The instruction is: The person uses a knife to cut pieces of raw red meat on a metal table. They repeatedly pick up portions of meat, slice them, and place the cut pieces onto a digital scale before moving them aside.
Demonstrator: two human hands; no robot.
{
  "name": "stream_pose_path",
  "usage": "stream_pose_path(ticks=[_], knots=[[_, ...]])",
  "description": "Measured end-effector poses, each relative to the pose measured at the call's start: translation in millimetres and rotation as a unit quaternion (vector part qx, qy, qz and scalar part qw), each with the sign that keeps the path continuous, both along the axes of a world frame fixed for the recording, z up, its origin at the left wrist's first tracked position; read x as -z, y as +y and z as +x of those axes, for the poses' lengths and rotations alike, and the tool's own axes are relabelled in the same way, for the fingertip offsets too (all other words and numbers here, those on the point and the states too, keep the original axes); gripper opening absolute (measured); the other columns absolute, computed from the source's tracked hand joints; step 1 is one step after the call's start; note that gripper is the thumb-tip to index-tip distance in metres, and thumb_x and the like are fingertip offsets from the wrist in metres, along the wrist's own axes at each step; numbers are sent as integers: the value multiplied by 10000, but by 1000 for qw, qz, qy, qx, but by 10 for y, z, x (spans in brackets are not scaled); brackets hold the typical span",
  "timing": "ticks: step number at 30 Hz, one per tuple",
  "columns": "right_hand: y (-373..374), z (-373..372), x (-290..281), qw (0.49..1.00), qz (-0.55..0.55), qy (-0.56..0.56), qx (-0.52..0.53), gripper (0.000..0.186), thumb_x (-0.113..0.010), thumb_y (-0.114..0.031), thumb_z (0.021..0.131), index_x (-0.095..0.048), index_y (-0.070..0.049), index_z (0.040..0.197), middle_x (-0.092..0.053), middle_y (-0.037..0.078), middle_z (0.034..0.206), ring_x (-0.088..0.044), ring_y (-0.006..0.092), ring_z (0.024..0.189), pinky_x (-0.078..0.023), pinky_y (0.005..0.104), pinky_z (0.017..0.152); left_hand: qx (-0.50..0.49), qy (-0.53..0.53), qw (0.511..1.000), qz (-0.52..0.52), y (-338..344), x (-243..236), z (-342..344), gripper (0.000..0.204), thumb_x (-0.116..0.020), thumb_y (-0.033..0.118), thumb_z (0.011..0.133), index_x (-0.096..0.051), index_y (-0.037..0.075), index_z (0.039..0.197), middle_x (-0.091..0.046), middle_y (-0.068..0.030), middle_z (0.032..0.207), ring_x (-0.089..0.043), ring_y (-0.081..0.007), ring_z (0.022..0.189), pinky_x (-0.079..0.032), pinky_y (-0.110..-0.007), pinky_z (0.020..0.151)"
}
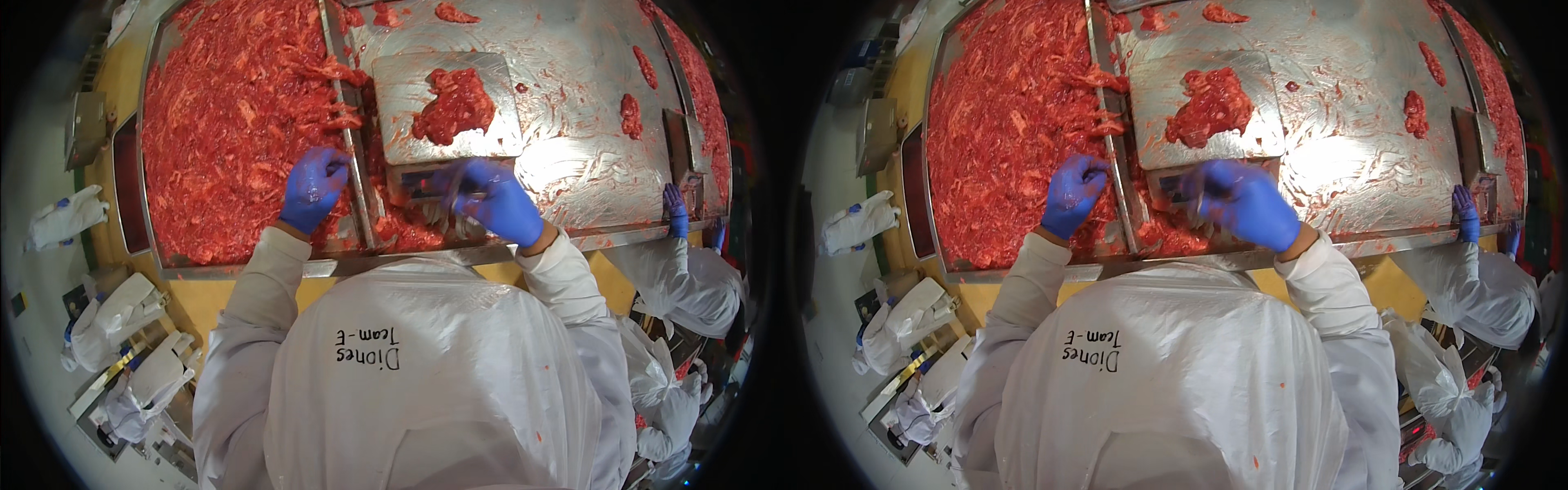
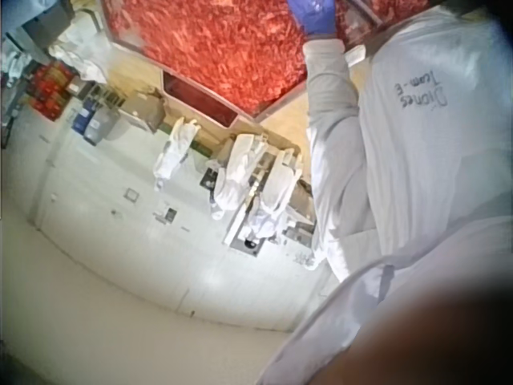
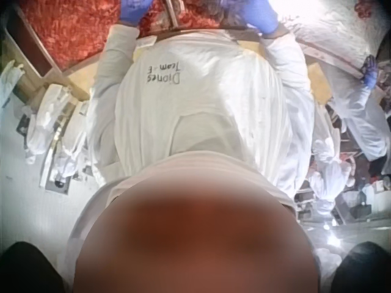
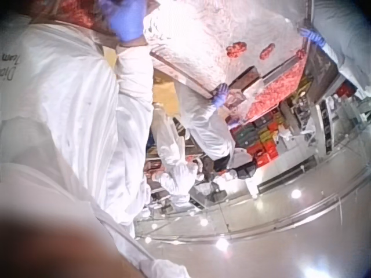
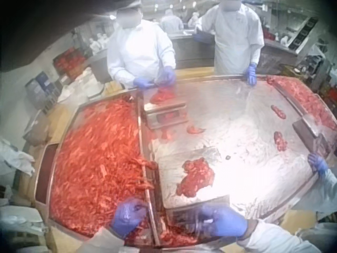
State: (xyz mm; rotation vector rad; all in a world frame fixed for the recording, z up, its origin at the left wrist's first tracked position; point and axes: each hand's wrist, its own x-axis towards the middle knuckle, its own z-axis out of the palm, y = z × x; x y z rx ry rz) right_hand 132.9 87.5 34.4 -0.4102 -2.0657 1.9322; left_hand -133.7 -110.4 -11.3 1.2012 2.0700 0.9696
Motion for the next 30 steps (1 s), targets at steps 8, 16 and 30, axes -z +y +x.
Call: stream_pose_path(ticks=[8, 16, 30], knots=[[-373, 20, 601, 857, 237, -295, -350, 296, -690, -274, 896, -701, -51, 1090, -710, 201, 1025, -684, 396, 961, -531, 469, 851, -90, -40, 995, -29, -353, 223, -38, 239, -667, 104, 905, -716, -10, 1110, -692, -138, 1038, -686, -209, 900, -563, -329, 829], [-283, 228, 342, 947, -253, -177, -84, 221, -629, -78, 966, -666, -13, 1174, -689, 57, 973, -643, 135, 893, -522, 311, 837, -60, -97, 993, 19, -447, 278, 78, 261, -669, 96, 914, -701, -9, 1150, -683, -139, 1074, -684, -212, 940, -558, -331, 868], [-322, -390, 77, 919, 392, -3, -38, 593, -738, -161, 902, -507, -95, 1444, -618, 199, 1369, -603, 378, 1286, -494, 462, 1083, -38, -60, 996, -46, -140, 213, 145, 314, -660, 70, 882, -687, -1, 1187, -660, -179, 1142, -670, -299, 1094, -534, -383, 980]])
